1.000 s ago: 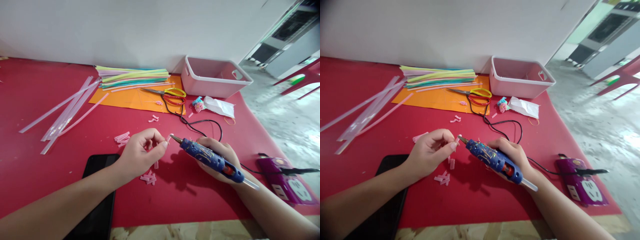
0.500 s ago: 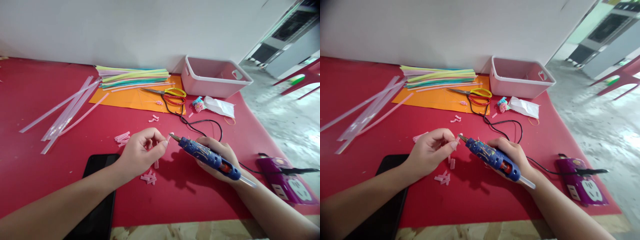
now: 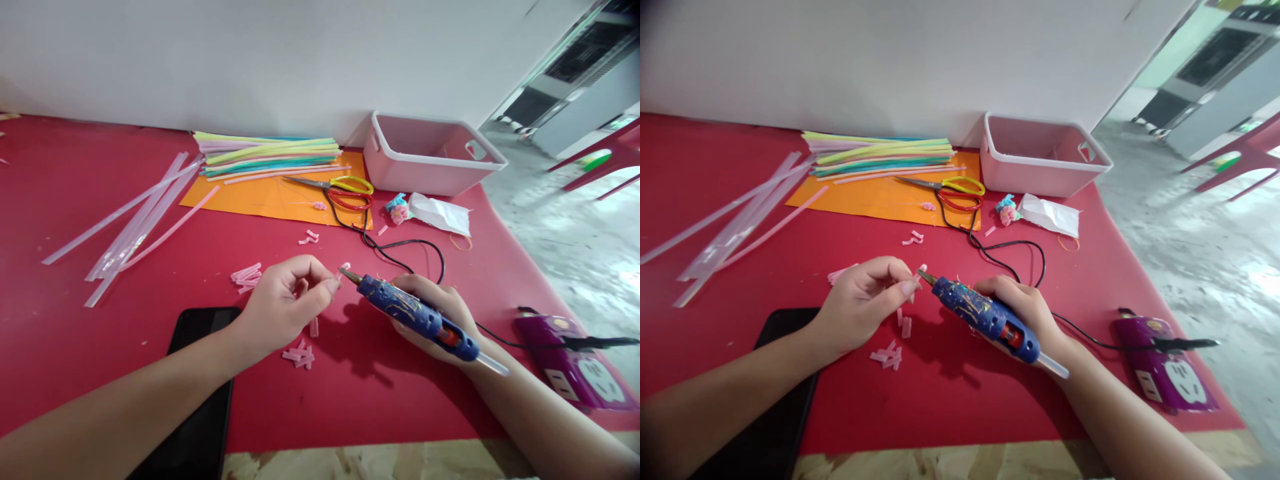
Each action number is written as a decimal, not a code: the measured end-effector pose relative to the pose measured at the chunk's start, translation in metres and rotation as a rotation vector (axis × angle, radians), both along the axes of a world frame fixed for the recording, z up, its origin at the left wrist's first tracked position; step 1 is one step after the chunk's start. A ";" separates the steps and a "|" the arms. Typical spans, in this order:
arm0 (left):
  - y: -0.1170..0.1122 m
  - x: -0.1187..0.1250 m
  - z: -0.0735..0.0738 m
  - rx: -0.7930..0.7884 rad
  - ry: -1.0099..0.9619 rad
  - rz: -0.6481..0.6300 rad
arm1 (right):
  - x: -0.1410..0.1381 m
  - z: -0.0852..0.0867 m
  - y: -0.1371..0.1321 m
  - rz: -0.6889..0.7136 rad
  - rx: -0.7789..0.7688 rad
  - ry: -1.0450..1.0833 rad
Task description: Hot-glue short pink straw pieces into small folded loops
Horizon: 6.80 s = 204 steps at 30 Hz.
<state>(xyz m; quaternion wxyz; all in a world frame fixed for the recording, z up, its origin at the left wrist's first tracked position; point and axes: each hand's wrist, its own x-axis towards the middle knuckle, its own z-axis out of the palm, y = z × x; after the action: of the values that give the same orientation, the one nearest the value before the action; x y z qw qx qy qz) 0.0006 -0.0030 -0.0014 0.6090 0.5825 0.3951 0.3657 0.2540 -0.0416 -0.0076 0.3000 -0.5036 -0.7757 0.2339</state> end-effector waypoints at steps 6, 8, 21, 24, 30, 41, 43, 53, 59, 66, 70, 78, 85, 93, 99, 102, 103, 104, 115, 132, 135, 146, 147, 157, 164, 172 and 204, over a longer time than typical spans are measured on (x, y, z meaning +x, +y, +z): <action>0.000 0.001 0.001 -0.036 -0.019 -0.022 | 0.002 -0.002 0.000 0.036 0.021 0.011; 0.000 0.000 0.001 -0.024 -0.004 -0.014 | 0.002 -0.002 0.000 0.042 0.021 0.017; 0.001 0.000 0.000 -0.003 0.013 -0.017 | 0.004 -0.002 0.003 0.074 0.051 -0.024; 0.000 0.000 0.000 0.007 0.024 -0.018 | 0.003 -0.001 0.003 0.083 0.055 -0.030; 0.000 -0.001 0.001 0.004 0.020 -0.023 | 0.004 -0.003 0.003 0.080 0.040 -0.029; 0.000 -0.002 -0.001 0.026 0.029 -0.012 | 0.004 -0.005 0.003 0.113 0.055 0.024; 0.000 -0.001 0.000 0.020 0.023 -0.017 | 0.004 -0.004 0.004 0.122 0.054 0.021; -0.001 -0.001 0.000 -0.014 0.001 -0.018 | 0.004 -0.004 0.003 0.116 0.047 0.025; -0.001 -0.001 -0.001 -0.032 -0.016 -0.025 | 0.004 -0.004 0.003 0.113 0.037 0.033; 0.000 -0.001 -0.001 -0.009 -0.018 -0.027 | 0.007 -0.005 0.001 0.086 0.043 0.038; -0.001 -0.002 -0.001 0.009 0.004 -0.022 | 0.011 -0.008 0.000 0.032 0.102 0.037; 0.000 -0.001 -0.001 -0.004 0.000 -0.022 | 0.012 -0.009 0.001 0.092 0.105 0.059; -0.001 -0.002 0.000 0.007 0.005 -0.028 | 0.009 -0.006 0.001 0.076 0.097 -0.021; -0.001 -0.001 -0.003 0.068 -0.011 -0.015 | 0.010 -0.007 0.003 0.119 0.085 -0.033; -0.001 -0.003 -0.003 0.092 0.009 -0.020 | 0.010 -0.008 0.006 0.165 0.111 -0.027; 0.000 -0.002 -0.002 0.102 0.028 -0.006 | 0.009 -0.007 0.006 0.180 0.107 -0.020; 0.000 -0.002 -0.002 0.103 0.032 -0.004 | 0.010 -0.007 0.006 0.183 0.099 -0.016; 0.000 -0.002 -0.002 0.104 0.033 -0.003 | 0.010 -0.007 0.006 0.186 0.088 -0.011; 0.000 -0.002 -0.002 0.094 0.043 0.006 | 0.010 -0.008 0.006 0.215 0.072 0.030; -0.001 -0.002 0.002 0.063 0.022 0.004 | 0.009 -0.002 0.005 0.157 0.181 0.041; -0.001 -0.002 0.001 0.043 0.009 -0.001 | 0.009 -0.002 0.005 0.146 0.200 0.031; -0.004 -0.001 0.006 0.190 0.235 0.214 | 0.012 -0.009 0.004 0.126 0.214 -0.026; -0.003 -0.001 0.007 0.222 0.260 0.226 | 0.011 -0.009 0.004 0.120 0.214 -0.040; -0.003 -0.002 0.003 0.543 0.466 0.259 | 0.010 -0.012 0.004 0.122 0.214 -0.130; -0.004 -0.002 0.002 0.554 0.486 0.261 | 0.011 -0.012 0.003 0.116 0.194 -0.140; -0.003 -0.002 0.002 0.545 0.482 0.238 | 0.009 -0.012 0.005 0.115 0.221 -0.115; -0.002 0.000 0.003 0.432 0.365 0.222 | 0.010 -0.012 0.004 0.124 0.218 -0.122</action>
<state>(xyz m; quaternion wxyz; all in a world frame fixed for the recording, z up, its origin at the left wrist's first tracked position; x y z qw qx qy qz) 0.0002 -0.0051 0.0013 0.3462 0.7079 0.4725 0.3947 0.2638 -0.0372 -0.0200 0.2900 -0.4323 -0.8430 0.1355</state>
